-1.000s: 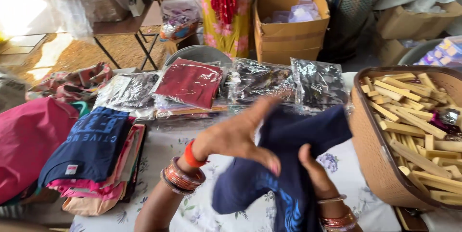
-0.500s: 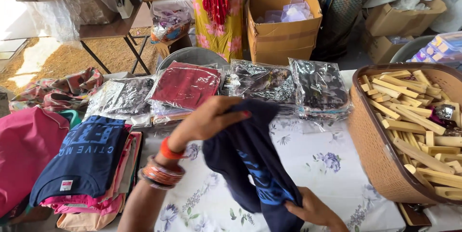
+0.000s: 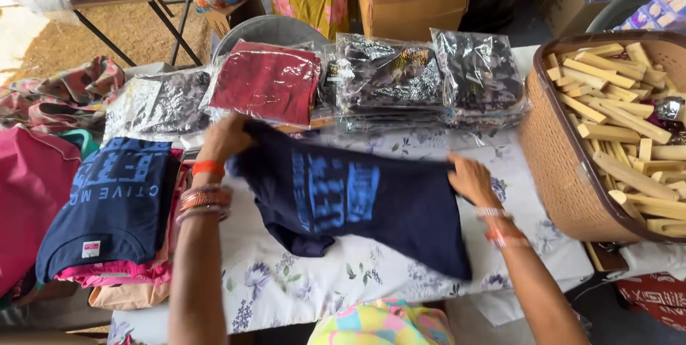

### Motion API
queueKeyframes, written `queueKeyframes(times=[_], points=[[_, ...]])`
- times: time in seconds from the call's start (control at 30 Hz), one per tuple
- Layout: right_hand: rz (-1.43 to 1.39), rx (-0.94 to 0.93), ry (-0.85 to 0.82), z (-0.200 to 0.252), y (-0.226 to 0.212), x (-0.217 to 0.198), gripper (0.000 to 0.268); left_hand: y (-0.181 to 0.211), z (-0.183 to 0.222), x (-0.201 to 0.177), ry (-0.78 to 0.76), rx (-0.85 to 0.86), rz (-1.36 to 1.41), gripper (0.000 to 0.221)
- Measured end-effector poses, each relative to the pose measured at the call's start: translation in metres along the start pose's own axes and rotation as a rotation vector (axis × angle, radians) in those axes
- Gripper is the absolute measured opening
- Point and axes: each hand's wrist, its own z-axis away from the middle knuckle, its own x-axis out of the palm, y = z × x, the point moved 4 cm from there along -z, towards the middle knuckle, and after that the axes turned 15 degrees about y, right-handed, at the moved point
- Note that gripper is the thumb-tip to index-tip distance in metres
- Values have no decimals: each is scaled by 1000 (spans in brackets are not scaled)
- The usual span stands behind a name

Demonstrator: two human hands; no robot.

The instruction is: Folding a navy blue t-shirt on a table.

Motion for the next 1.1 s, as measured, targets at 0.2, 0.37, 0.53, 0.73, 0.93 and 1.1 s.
queueKeyframes(times=[0.2,0.37,0.53,0.73,0.93,1.1], points=[[-1031,633,173,-77,-50,-53,52,70,17,-90,603,-270,110,24],[-777,59,447,-49,-11,-66,46,99,106,-121,798,153,435,29],[-573,-91,322,48,34,-56,57,7,239,33,418,13,401,21],[-66,-44,99,160,94,-29,64,6,384,128,48,-86,441,44],[201,8,152,225,147,-9,48,12,419,138,-40,-183,152,38],[-124,89,141,245,171,11,28,7,427,163,-107,-435,222,21]])
